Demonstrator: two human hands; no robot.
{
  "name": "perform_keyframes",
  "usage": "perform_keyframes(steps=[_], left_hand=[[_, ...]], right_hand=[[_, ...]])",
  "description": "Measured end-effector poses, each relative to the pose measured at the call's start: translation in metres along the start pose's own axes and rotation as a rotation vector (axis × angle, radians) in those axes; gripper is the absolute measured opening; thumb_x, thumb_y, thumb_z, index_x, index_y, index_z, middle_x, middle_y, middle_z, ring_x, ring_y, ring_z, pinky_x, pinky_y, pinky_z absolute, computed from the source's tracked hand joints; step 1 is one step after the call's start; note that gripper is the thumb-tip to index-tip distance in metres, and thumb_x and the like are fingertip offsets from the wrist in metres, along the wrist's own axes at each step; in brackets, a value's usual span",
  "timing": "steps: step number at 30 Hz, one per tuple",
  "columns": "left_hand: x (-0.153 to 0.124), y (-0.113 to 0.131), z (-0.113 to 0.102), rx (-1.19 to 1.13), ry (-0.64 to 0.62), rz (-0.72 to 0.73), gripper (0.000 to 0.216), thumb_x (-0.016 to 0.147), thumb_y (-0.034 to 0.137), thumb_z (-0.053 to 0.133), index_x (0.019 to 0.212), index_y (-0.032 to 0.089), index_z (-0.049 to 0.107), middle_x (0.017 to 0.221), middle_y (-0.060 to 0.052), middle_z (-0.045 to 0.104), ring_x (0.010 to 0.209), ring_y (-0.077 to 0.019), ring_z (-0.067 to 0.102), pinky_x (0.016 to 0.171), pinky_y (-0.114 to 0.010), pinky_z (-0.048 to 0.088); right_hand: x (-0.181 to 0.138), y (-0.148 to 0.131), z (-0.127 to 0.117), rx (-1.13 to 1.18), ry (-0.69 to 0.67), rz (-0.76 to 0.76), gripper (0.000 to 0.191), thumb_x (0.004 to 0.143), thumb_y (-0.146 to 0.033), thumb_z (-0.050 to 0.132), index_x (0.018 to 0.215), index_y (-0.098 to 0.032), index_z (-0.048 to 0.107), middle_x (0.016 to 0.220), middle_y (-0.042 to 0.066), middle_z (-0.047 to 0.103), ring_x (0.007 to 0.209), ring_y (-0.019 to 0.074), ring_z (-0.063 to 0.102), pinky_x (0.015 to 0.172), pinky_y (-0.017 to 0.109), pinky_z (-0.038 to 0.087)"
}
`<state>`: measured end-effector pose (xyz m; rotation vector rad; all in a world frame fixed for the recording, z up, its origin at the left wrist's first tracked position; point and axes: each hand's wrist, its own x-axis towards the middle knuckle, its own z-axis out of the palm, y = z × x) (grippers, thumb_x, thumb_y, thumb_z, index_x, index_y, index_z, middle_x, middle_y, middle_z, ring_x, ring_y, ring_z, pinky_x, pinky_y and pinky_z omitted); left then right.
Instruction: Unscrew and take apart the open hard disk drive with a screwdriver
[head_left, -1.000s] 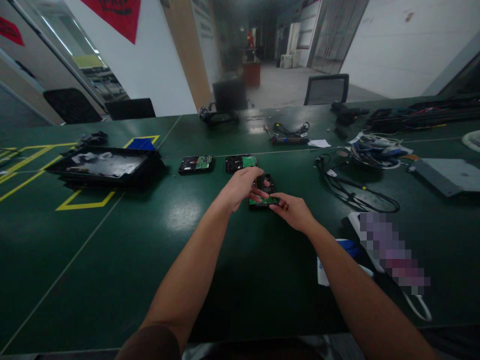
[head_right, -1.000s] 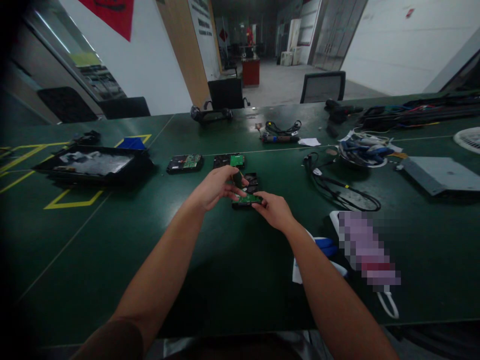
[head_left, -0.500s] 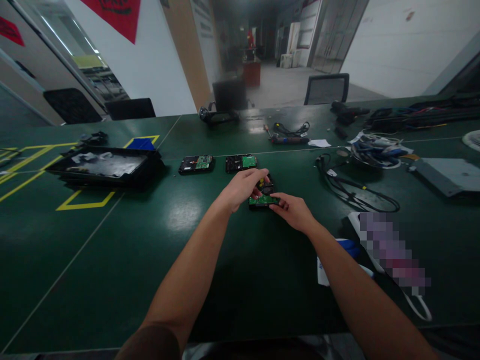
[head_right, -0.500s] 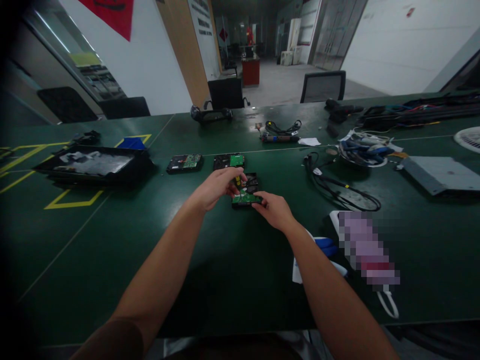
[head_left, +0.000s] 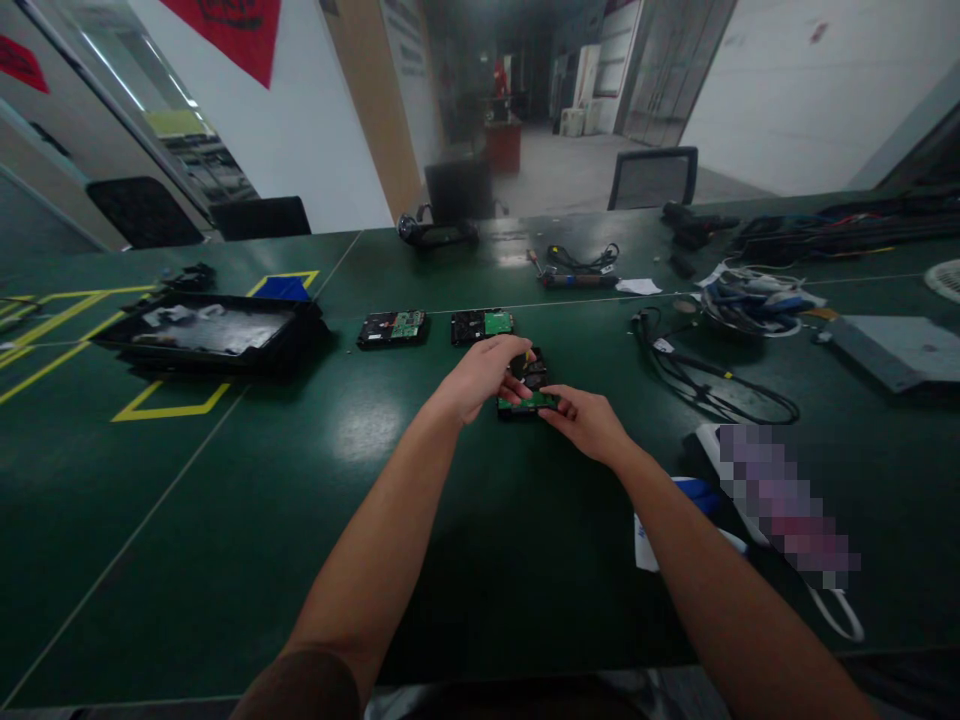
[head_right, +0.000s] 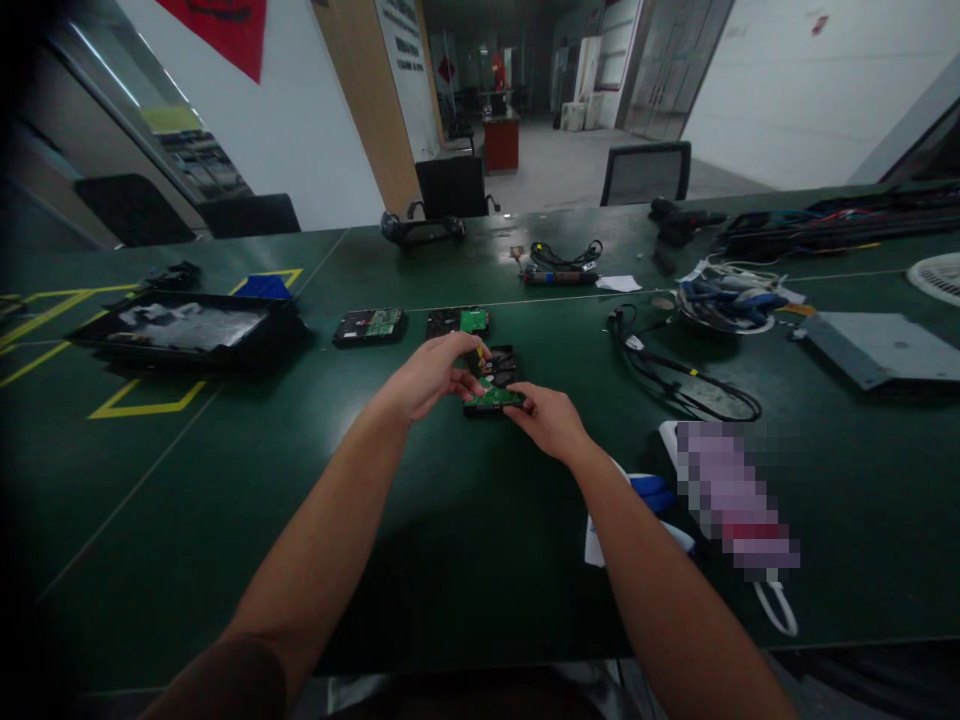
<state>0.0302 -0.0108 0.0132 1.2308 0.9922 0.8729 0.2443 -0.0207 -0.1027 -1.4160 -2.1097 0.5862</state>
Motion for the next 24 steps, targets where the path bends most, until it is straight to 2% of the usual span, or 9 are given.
perform_keyframes(steps=[4, 9, 16, 24], left_hand=[[0.0001, -0.0003, -0.0001, 0.023, -0.02, -0.01, 0.024, 0.092, 0.039, 0.055, 0.097, 0.018, 0.063, 0.105, -0.009, 0.064, 0.055, -0.011, 0.066, 0.044, -0.023, 0.048], [0.0026, -0.0037, 0.0003, -0.02, -0.04, -0.029, 0.023, 0.092, 0.041, 0.053, 0.1, 0.02, 0.056, 0.097, -0.008, 0.067, 0.054, -0.0142, 0.067, 0.044, -0.024, 0.047], [0.0022, -0.0026, 0.0009, -0.058, -0.034, -0.06, 0.025, 0.09, 0.042, 0.054, 0.096, 0.018, 0.059, 0.097, -0.009, 0.067, 0.058, -0.0135, 0.066, 0.048, -0.024, 0.049], [0.0017, -0.0024, -0.0012, -0.083, -0.082, -0.159, 0.032, 0.09, 0.047, 0.05, 0.098, 0.017, 0.059, 0.091, -0.008, 0.068, 0.065, -0.0196, 0.072, 0.059, -0.03, 0.057]], right_hand=[[0.0001, -0.0006, -0.0007, -0.012, 0.002, 0.0, 0.042, 0.092, -0.043, 0.066, 0.131, -0.027, 0.066, 0.083, 0.002, 0.07, 0.072, 0.0175, 0.062, 0.066, 0.03, 0.047], [0.0003, -0.0012, -0.0017, -0.02, -0.003, -0.003, 0.042, 0.092, -0.043, 0.066, 0.13, -0.025, 0.066, 0.082, 0.002, 0.069, 0.072, 0.0172, 0.062, 0.066, 0.03, 0.047], [-0.0002, -0.0007, -0.0011, -0.007, -0.01, 0.014, 0.043, 0.093, -0.043, 0.065, 0.133, -0.027, 0.064, 0.081, 0.001, 0.069, 0.071, 0.017, 0.062, 0.066, 0.03, 0.047], [0.0003, -0.0029, -0.0014, -0.004, -0.003, 0.004, 0.042, 0.092, -0.041, 0.067, 0.132, -0.027, 0.065, 0.084, 0.002, 0.069, 0.073, 0.017, 0.062, 0.067, 0.03, 0.048]])
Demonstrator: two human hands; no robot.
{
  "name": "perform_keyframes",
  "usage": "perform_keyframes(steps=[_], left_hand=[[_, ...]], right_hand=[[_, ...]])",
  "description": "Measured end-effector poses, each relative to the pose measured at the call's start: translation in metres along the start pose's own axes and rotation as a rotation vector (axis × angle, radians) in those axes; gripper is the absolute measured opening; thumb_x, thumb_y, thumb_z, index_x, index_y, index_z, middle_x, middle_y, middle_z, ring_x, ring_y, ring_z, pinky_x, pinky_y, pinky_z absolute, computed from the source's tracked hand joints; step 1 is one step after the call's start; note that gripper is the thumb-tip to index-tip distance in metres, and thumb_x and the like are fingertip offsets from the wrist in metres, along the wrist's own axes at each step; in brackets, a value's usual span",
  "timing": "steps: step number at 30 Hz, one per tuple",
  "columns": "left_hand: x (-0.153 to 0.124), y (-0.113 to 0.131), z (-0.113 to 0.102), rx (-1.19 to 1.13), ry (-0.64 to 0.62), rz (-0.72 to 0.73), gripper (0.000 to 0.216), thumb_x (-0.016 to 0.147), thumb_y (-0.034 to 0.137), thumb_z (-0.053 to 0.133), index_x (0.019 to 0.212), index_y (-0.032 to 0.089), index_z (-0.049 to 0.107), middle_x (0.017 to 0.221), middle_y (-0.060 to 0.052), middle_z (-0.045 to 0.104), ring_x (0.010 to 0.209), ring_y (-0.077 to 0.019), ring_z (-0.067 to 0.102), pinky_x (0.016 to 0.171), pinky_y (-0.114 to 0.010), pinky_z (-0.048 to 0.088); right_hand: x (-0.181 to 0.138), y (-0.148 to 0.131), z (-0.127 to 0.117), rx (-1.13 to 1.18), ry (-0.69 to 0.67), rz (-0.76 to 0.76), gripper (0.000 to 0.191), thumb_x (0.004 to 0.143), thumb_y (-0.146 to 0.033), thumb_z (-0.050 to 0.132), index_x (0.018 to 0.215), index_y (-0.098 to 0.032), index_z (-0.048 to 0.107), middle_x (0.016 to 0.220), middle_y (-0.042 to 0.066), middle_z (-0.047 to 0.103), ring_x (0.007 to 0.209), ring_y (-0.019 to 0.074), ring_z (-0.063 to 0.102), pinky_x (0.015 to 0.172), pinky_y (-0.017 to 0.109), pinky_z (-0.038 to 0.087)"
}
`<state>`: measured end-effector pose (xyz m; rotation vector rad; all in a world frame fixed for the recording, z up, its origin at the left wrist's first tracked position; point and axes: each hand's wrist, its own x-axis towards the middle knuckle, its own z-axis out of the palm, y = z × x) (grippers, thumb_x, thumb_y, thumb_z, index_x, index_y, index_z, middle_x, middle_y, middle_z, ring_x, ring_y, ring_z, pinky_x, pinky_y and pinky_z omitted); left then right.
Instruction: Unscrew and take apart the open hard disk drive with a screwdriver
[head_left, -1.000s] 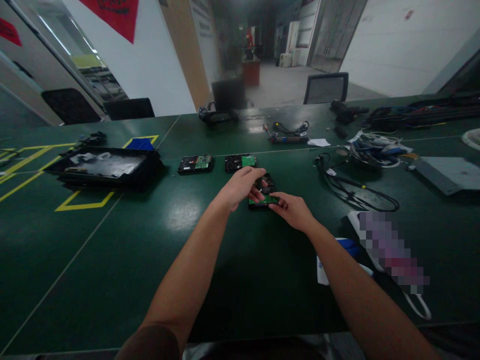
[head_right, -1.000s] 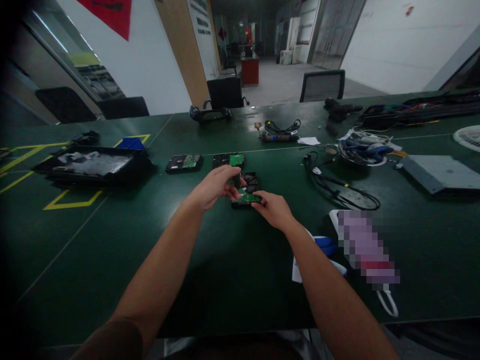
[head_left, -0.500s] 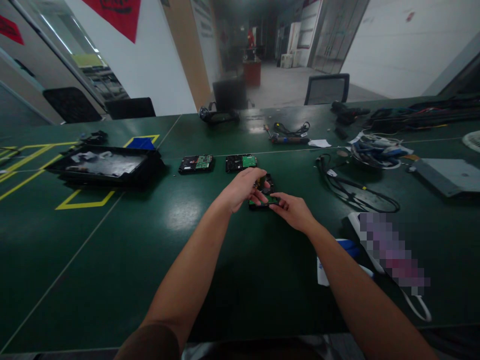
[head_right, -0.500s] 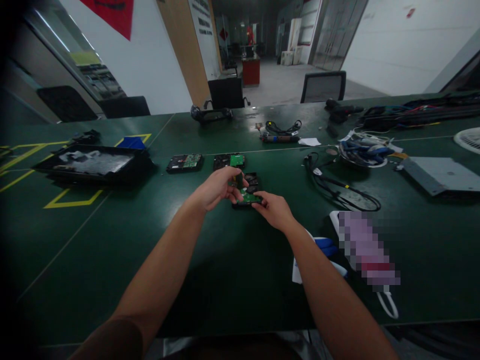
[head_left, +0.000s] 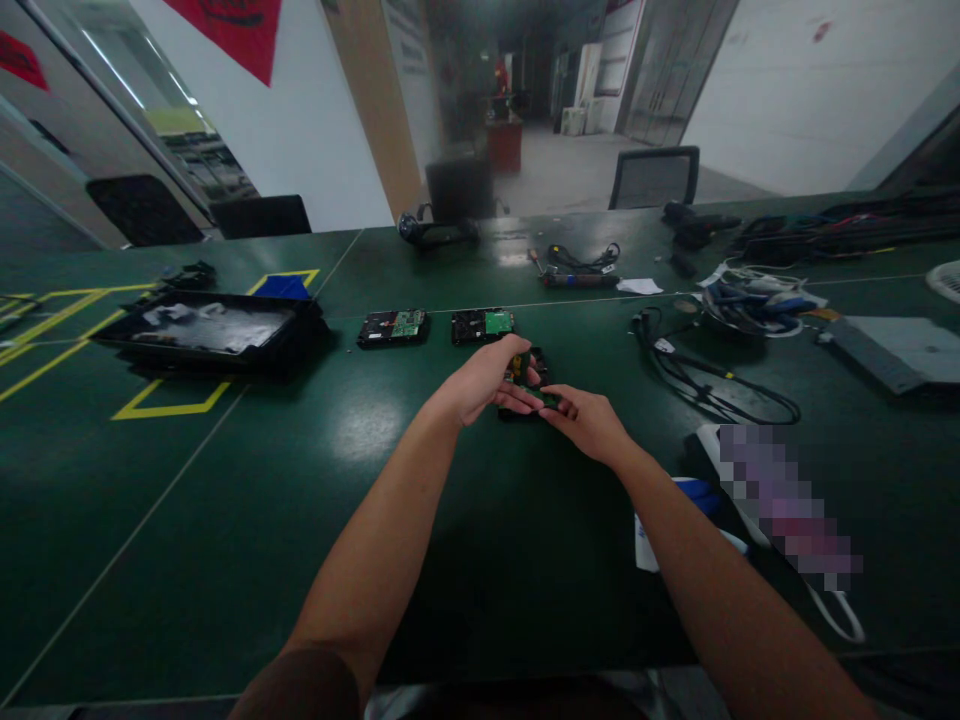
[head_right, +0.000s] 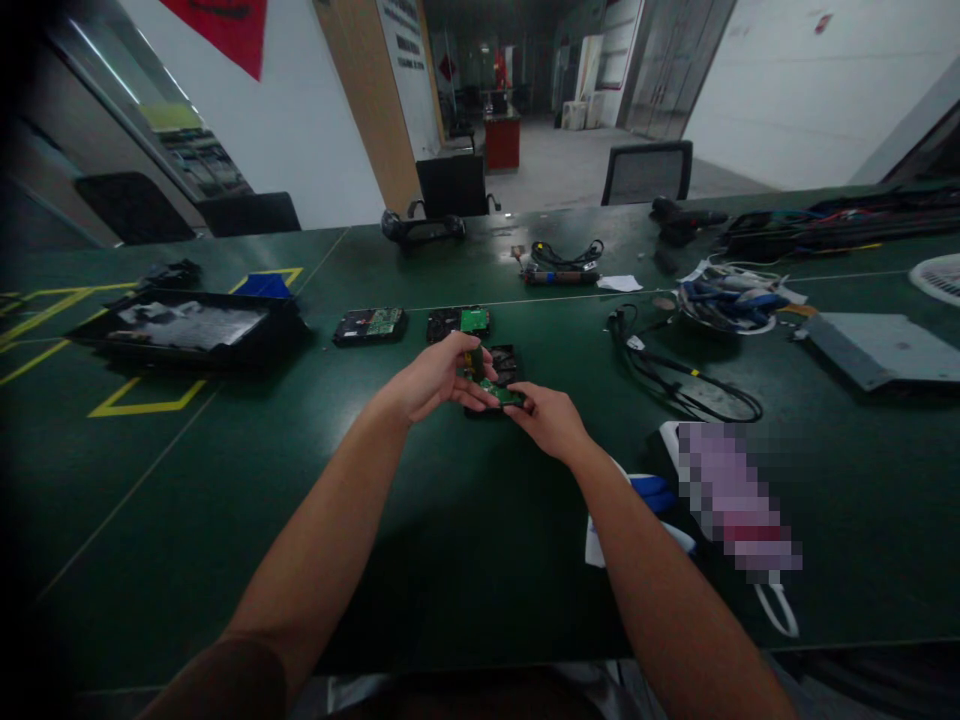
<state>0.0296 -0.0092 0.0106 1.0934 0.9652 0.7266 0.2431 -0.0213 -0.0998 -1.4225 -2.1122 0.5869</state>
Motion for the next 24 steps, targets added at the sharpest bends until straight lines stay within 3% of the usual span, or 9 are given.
perform_keyframes(steps=[10, 21, 24], left_hand=[[-0.004, 0.0019, -0.0056, 0.184, 0.044, 0.081, 0.034, 0.09, 0.046, 0.048, 0.092, 0.016, 0.064, 0.104, -0.013, 0.068, 0.068, -0.0165, 0.067, 0.056, -0.027, 0.048], [0.0037, -0.0017, -0.0031, 0.315, 0.103, 0.165, 0.039, 0.09, 0.05, 0.048, 0.088, 0.017, 0.068, 0.097, -0.009, 0.07, 0.067, -0.0148, 0.058, 0.055, -0.025, 0.042], [0.0024, -0.0014, -0.0023, 0.262, 0.087, 0.146, 0.037, 0.089, 0.05, 0.05, 0.092, 0.017, 0.067, 0.101, -0.01, 0.07, 0.063, -0.0142, 0.059, 0.051, -0.025, 0.041]], right_hand=[[-0.0004, 0.0, -0.0001, 0.011, 0.001, 0.021, 0.04, 0.092, -0.041, 0.066, 0.129, -0.027, 0.067, 0.082, 0.002, 0.069, 0.071, 0.017, 0.062, 0.066, 0.03, 0.048], [-0.0017, -0.0017, -0.0023, 0.01, -0.008, 0.014, 0.041, 0.092, -0.041, 0.067, 0.131, -0.028, 0.065, 0.086, 0.001, 0.068, 0.071, 0.016, 0.061, 0.064, 0.029, 0.047], [-0.0014, -0.001, -0.002, 0.006, -0.009, 0.013, 0.041, 0.092, -0.041, 0.067, 0.131, -0.028, 0.065, 0.086, 0.001, 0.068, 0.071, 0.0159, 0.061, 0.064, 0.028, 0.046]])
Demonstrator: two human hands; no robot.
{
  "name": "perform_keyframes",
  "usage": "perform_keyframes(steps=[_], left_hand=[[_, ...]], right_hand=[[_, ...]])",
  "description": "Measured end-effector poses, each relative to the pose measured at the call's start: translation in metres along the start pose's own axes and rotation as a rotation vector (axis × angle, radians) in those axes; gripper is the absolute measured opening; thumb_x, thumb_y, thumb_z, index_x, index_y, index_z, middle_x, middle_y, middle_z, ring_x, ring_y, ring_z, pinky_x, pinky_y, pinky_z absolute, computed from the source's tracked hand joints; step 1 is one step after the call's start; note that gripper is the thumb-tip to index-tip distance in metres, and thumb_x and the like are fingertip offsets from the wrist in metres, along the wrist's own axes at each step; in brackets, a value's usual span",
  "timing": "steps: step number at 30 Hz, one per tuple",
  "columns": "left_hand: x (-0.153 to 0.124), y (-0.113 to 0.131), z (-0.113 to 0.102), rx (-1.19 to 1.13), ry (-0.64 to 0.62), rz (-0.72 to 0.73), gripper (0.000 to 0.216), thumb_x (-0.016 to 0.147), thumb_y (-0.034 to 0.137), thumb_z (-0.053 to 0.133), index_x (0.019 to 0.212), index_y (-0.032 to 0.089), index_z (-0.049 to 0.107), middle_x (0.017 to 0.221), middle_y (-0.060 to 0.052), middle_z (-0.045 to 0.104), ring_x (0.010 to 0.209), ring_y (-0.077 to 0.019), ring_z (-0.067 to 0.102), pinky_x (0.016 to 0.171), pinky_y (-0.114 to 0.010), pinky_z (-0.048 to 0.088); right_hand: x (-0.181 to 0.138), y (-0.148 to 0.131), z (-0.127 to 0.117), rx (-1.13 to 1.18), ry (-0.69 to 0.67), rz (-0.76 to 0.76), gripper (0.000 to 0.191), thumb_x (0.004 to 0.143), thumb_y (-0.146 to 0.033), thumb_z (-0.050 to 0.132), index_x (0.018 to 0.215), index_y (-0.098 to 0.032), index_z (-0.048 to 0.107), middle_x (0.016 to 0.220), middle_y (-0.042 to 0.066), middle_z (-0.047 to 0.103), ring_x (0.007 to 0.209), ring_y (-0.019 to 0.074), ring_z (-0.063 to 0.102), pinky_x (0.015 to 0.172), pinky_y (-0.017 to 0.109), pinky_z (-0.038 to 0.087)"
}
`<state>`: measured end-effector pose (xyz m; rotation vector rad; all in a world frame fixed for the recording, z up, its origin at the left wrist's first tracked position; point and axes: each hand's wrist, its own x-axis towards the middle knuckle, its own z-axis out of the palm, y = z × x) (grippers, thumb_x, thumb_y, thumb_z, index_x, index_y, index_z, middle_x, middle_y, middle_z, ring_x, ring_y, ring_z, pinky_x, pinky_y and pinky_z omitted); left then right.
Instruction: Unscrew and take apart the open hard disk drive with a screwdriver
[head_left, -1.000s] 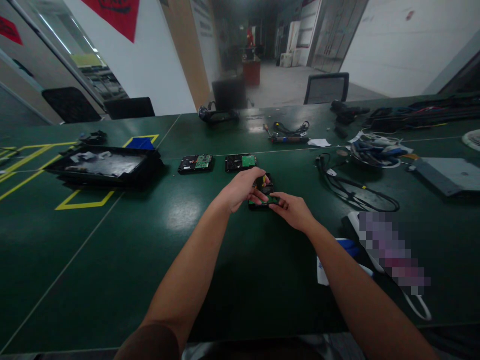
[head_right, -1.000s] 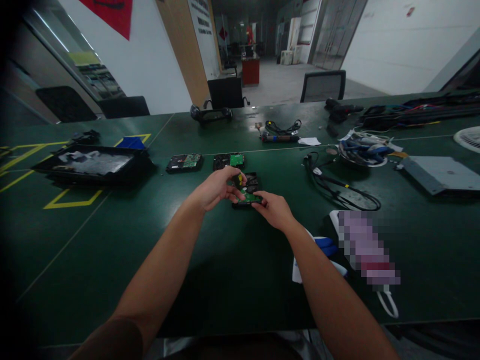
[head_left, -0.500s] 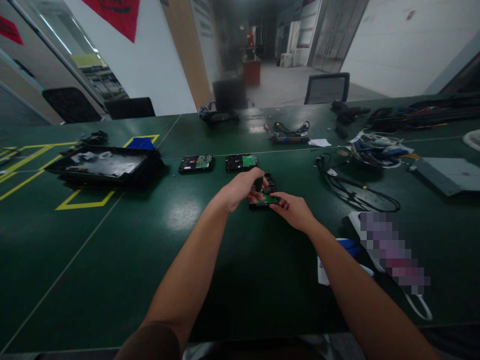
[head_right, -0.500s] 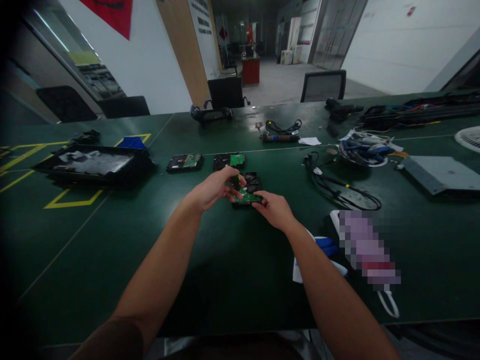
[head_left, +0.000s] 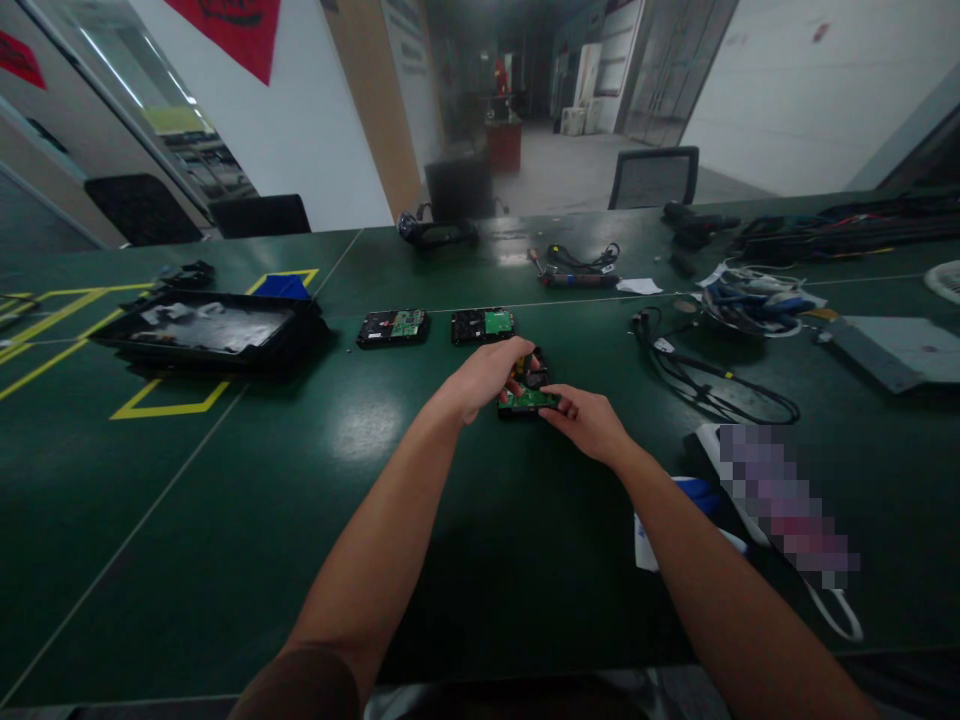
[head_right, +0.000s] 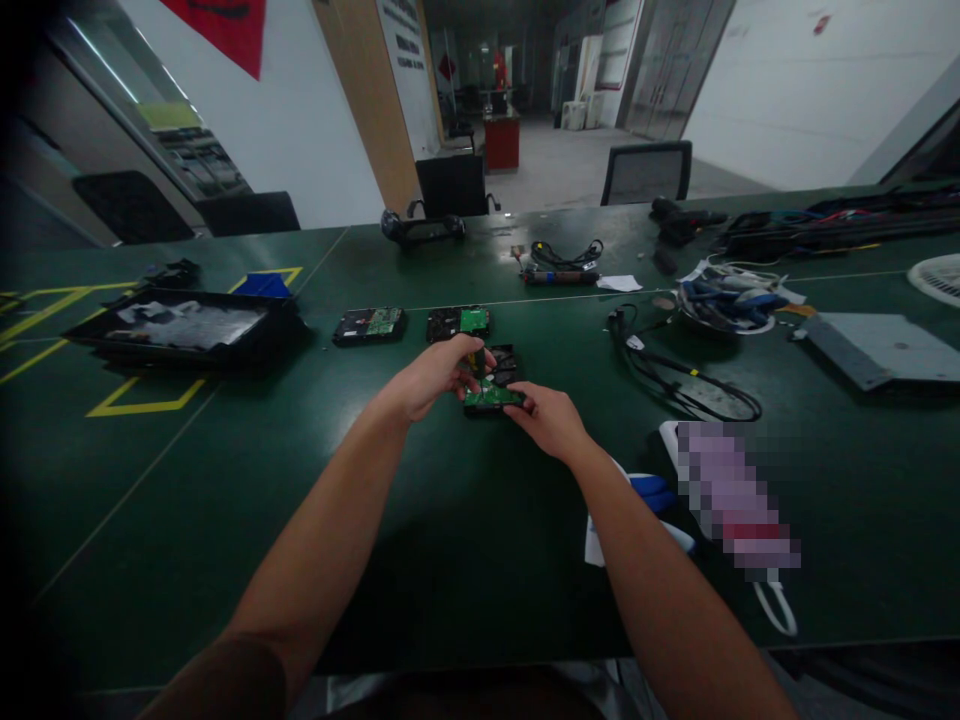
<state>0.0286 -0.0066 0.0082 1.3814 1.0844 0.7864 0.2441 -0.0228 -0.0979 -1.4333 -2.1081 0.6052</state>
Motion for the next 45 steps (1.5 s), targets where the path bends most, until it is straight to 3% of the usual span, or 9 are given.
perform_keyframes(steps=[7, 14, 18, 25, 32, 37, 45], left_hand=[[-0.0019, -0.0006, 0.0014, -0.142, -0.098, -0.065, 0.034, 0.09, 0.049, 0.049, 0.094, 0.017, 0.06, 0.096, -0.011, 0.069, 0.061, -0.0146, 0.065, 0.05, -0.025, 0.044], [-0.0044, 0.0033, -0.0026, -0.047, -0.012, -0.064, 0.037, 0.091, 0.048, 0.045, 0.09, 0.016, 0.064, 0.099, -0.011, 0.068, 0.061, -0.0153, 0.064, 0.051, -0.026, 0.045], [-0.0046, 0.0031, -0.0048, -0.011, 0.019, -0.033, 0.029, 0.088, 0.043, 0.052, 0.096, 0.017, 0.063, 0.103, -0.011, 0.068, 0.063, -0.0158, 0.066, 0.053, -0.027, 0.046], [-0.0017, 0.0021, -0.003, 0.121, 0.016, 0.061, 0.031, 0.088, 0.041, 0.049, 0.085, 0.016, 0.067, 0.097, -0.009, 0.069, 0.066, -0.0142, 0.06, 0.053, -0.024, 0.043], [-0.0009, -0.0019, -0.002, -0.113, -0.05, -0.027, 0.035, 0.089, 0.05, 0.051, 0.097, 0.017, 0.061, 0.105, -0.011, 0.069, 0.058, -0.0157, 0.065, 0.048, -0.026, 0.044], [-0.0018, -0.0004, -0.0022, -0.181, -0.149, -0.088, 0.037, 0.089, 0.046, 0.043, 0.09, 0.014, 0.062, 0.098, -0.012, 0.069, 0.067, -0.0184, 0.069, 0.054, -0.027, 0.047], [-0.0036, 0.0017, -0.0019, -0.086, -0.043, -0.07, 0.034, 0.088, 0.044, 0.049, 0.095, 0.015, 0.064, 0.1, -0.012, 0.068, 0.067, -0.0172, 0.066, 0.059, -0.029, 0.048]], right_hand=[[0.0013, 0.0024, 0.0023, -0.004, 0.004, -0.01, 0.042, 0.092, -0.042, 0.066, 0.131, -0.027, 0.065, 0.082, 0.001, 0.069, 0.072, 0.0172, 0.062, 0.066, 0.029, 0.047], [0.0006, 0.0007, 0.0008, -0.004, 0.001, 0.02, 0.042, 0.092, -0.041, 0.066, 0.131, -0.028, 0.065, 0.084, 0.001, 0.07, 0.071, 0.0168, 0.062, 0.065, 0.029, 0.048], [0.0004, 0.0001, 0.0006, 0.0, -0.002, 0.025, 0.042, 0.092, -0.041, 0.066, 0.131, -0.028, 0.066, 0.086, 0.002, 0.07, 0.071, 0.0164, 0.062, 0.064, 0.03, 0.047], [0.0001, 0.0012, 0.0009, -0.003, 0.007, 0.005, 0.041, 0.093, -0.041, 0.065, 0.132, -0.028, 0.065, 0.087, 0.001, 0.068, 0.071, 0.0159, 0.061, 0.064, 0.029, 0.047], [0.0002, 0.0031, 0.0011, -0.011, 0.001, -0.012, 0.043, 0.094, -0.042, 0.064, 0.134, -0.027, 0.063, 0.084, 0.001, 0.069, 0.072, 0.0168, 0.062, 0.066, 0.03, 0.048], [0.0016, 0.0051, 0.0044, -0.026, 0.015, -0.015, 0.041, 0.093, -0.042, 0.066, 0.132, -0.027, 0.065, 0.084, 0.001, 0.069, 0.073, 0.0165, 0.062, 0.067, 0.029, 0.048], [0.0011, 0.0028, 0.0028, -0.011, 0.015, -0.004, 0.041, 0.093, -0.042, 0.066, 0.13, -0.027, 0.066, 0.083, 0.002, 0.07, 0.071, 0.0165, 0.061, 0.065, 0.029, 0.047]])
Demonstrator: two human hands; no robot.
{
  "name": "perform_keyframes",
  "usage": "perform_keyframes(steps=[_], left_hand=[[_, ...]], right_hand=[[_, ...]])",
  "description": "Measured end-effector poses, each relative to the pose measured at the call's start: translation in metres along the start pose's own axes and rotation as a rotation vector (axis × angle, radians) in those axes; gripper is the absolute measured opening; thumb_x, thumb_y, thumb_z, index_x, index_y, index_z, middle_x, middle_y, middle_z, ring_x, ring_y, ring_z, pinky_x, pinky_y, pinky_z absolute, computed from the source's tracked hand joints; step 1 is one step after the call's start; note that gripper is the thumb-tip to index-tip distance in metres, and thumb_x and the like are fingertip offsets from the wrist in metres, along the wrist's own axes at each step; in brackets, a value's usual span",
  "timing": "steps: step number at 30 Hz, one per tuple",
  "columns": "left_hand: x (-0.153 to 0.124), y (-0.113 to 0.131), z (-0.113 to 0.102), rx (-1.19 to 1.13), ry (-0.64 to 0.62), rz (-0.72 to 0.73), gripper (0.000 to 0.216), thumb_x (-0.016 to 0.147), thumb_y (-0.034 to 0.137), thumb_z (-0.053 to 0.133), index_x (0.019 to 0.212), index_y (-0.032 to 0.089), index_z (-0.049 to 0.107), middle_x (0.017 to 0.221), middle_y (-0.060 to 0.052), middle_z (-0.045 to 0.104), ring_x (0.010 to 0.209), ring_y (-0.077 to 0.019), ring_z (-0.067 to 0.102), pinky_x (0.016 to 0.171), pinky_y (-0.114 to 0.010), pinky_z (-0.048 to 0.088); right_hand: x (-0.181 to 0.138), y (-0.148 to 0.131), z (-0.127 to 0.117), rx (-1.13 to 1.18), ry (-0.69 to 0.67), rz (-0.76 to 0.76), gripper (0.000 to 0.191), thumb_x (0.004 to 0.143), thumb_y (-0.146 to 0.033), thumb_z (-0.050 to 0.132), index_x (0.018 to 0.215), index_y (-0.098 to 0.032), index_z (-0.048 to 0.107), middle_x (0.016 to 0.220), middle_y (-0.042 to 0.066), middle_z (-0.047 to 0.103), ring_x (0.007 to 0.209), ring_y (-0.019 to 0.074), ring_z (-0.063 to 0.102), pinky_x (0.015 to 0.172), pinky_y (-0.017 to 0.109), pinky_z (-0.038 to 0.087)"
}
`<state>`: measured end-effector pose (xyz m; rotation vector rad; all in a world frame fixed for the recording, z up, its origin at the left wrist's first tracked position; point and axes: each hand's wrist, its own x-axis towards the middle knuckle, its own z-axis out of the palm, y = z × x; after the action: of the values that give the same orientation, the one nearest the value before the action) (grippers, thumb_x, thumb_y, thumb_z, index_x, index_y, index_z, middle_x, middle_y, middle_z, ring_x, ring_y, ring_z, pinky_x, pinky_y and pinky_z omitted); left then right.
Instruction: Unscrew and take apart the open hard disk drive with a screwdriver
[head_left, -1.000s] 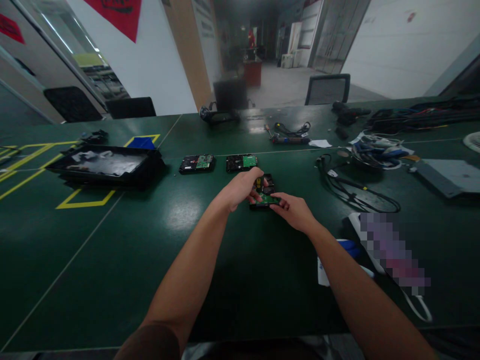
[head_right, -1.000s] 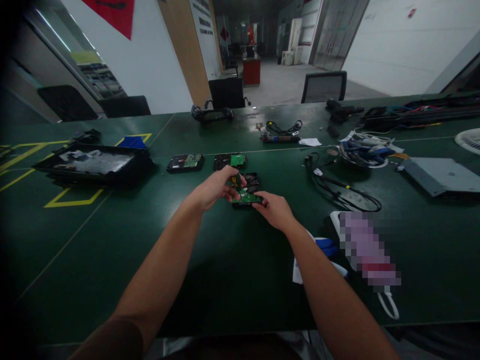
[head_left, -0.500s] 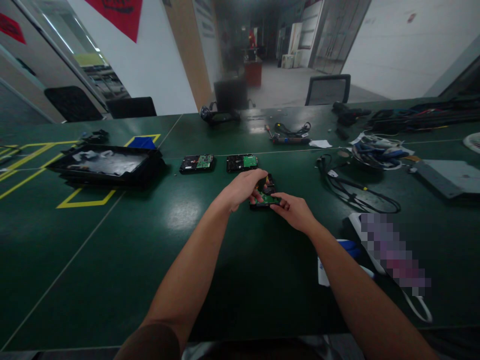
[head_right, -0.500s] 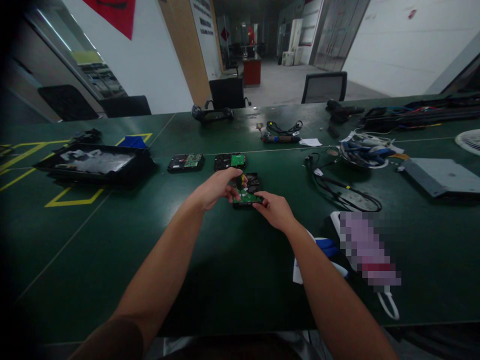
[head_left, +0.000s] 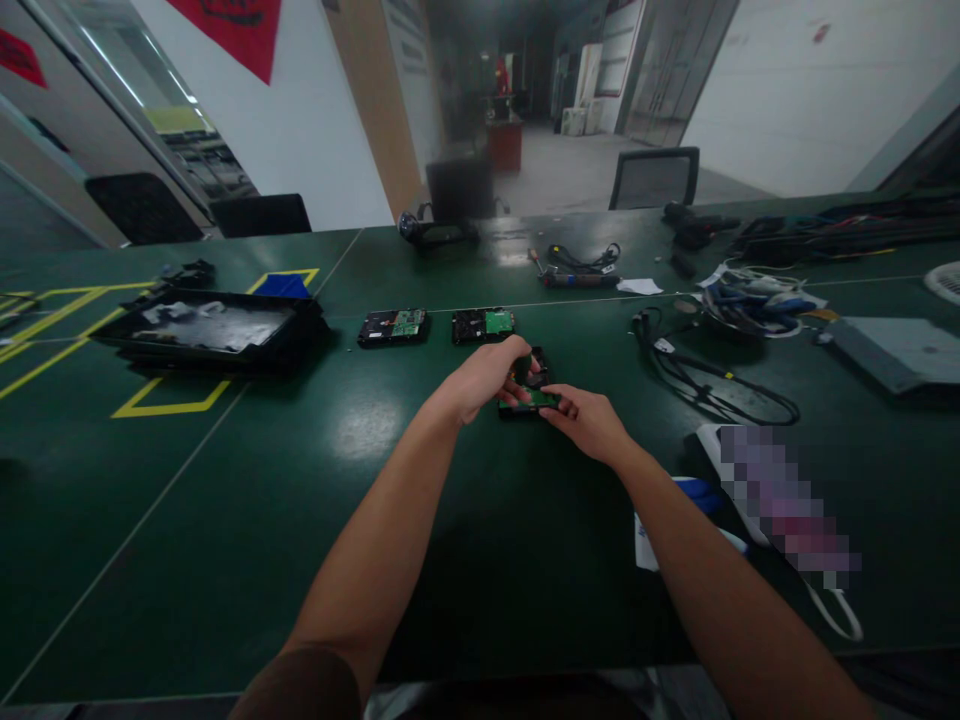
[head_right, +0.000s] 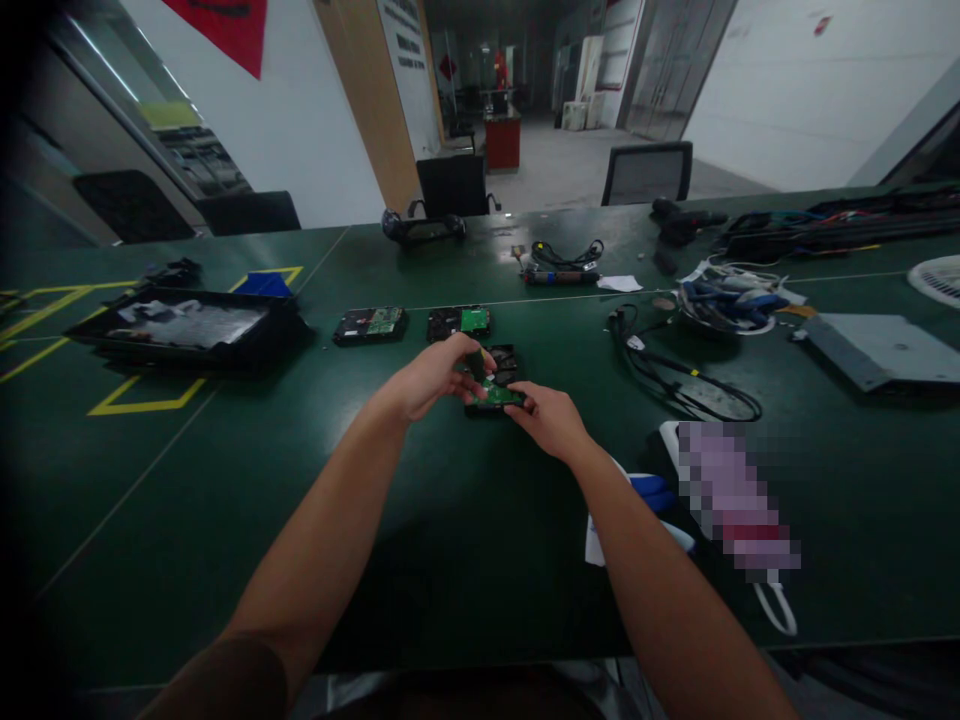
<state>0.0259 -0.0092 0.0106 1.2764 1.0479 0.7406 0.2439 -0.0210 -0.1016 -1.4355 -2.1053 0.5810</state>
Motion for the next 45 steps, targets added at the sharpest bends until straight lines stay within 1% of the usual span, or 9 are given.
perform_keyframes(steps=[4, 9, 15, 18, 23, 31, 36, 39, 45], left_hand=[[-0.0001, 0.0007, -0.0022, -0.013, 0.028, 0.012, 0.034, 0.088, 0.045, 0.05, 0.097, 0.015, 0.062, 0.101, -0.011, 0.068, 0.068, -0.0174, 0.066, 0.063, -0.03, 0.049], [0.0004, 0.0012, -0.004, 0.067, -0.003, 0.049, 0.038, 0.089, 0.046, 0.045, 0.088, 0.015, 0.066, 0.095, -0.009, 0.068, 0.067, -0.0142, 0.059, 0.064, -0.028, 0.046], [0.0006, -0.0001, -0.0028, 0.071, 0.023, 0.046, 0.032, 0.088, 0.047, 0.052, 0.091, 0.016, 0.062, 0.099, -0.009, 0.068, 0.064, -0.0147, 0.062, 0.056, -0.027, 0.045], [-0.0002, 0.0, -0.0015, 0.013, -0.011, 0.038, 0.029, 0.089, 0.045, 0.053, 0.094, 0.017, 0.059, 0.098, -0.009, 0.068, 0.062, -0.0152, 0.065, 0.054, -0.027, 0.046], [-0.0009, 0.0005, -0.0001, -0.028, -0.061, 0.012, 0.033, 0.089, 0.046, 0.051, 0.094, 0.015, 0.062, 0.098, -0.011, 0.069, 0.062, -0.0153, 0.066, 0.053, -0.026, 0.047], [-0.0034, 0.0032, 0.0001, -0.043, -0.109, -0.021, 0.032, 0.088, 0.044, 0.049, 0.096, 0.016, 0.064, 0.107, -0.012, 0.068, 0.069, -0.017, 0.068, 0.058, -0.029, 0.051], [-0.0035, 0.003, 0.0012, 0.036, -0.041, 0.006, 0.03, 0.088, 0.042, 0.053, 0.102, 0.016, 0.061, 0.105, -0.012, 0.068, 0.07, -0.0164, 0.067, 0.06, -0.028, 0.05], [-0.0031, 0.0023, 0.0019, 0.067, -0.028, 0.037, 0.031, 0.089, 0.044, 0.053, 0.099, 0.016, 0.06, 0.103, -0.011, 0.069, 0.069, -0.0156, 0.065, 0.059, -0.028, 0.048], [-0.0014, 0.0028, 0.0017, 0.145, -0.017, 0.062, 0.036, 0.089, 0.045, 0.048, 0.091, 0.017, 0.069, 0.096, -0.009, 0.069, 0.07, -0.0162, 0.058, 0.06, -0.028, 0.044]], right_hand=[[-0.001, -0.0014, -0.0005, 0.014, -0.004, 0.021, 0.041, 0.092, -0.041, 0.067, 0.132, -0.028, 0.066, 0.086, 0.002, 0.07, 0.071, 0.0159, 0.061, 0.065, 0.029, 0.046], [-0.0011, -0.0016, -0.0008, 0.016, 0.0, 0.019, 0.041, 0.092, -0.041, 0.067, 0.131, -0.028, 0.066, 0.085, 0.001, 0.069, 0.07, 0.0155, 0.061, 0.064, 0.028, 0.046], [-0.0009, -0.0005, 0.0002, 0.013, 0.001, 0.013, 0.041, 0.092, -0.041, 0.066, 0.131, -0.027, 0.066, 0.086, 0.002, 0.069, 0.07, 0.0157, 0.061, 0.064, 0.028, 0.046], [-0.0007, 0.0006, 0.0013, 0.013, 0.0, 0.013, 0.041, 0.093, -0.042, 0.065, 0.132, -0.027, 0.065, 0.083, 0.001, 0.069, 0.071, 0.0162, 0.061, 0.065, 0.029, 0.046], [0.0002, 0.0024, 0.0019, -0.005, 0.005, -0.011, 0.041, 0.093, -0.043, 0.065, 0.131, -0.027, 0.065, 0.082, 0.001, 0.069, 0.071, 0.0168, 0.061, 0.065, 0.029, 0.047], [0.0003, 0.0031, 0.0015, -0.013, 0.008, -0.029, 0.042, 0.093, -0.043, 0.066, 0.132, -0.028, 0.065, 0.085, 0.002, 0.07, 0.073, 0.0171, 0.062, 0.068, 0.03, 0.048], [-0.0006, -0.0003, 0.0003, -0.002, 0.004, 0.01, 0.042, 0.093, -0.042, 0.066, 0.133, -0.028, 0.065, 0.085, 0.002, 0.07, 0.072, 0.0164, 0.062, 0.066, 0.03, 0.047], [-0.0009, -0.0024, -0.0012, 0.007, -0.007, 0.026, 0.042, 0.093, -0.042, 0.066, 0.132, -0.027, 0.066, 0.084, 0.002, 0.07, 0.071, 0.0165, 0.061, 0.065, 0.029, 0.047], [-0.0011, -0.0019, -0.0021, 0.016, -0.015, 0.01, 0.04, 0.093, -0.041, 0.065, 0.132, -0.029, 0.066, 0.09, 0.002, 0.069, 0.071, 0.0156, 0.06, 0.065, 0.029, 0.046]])
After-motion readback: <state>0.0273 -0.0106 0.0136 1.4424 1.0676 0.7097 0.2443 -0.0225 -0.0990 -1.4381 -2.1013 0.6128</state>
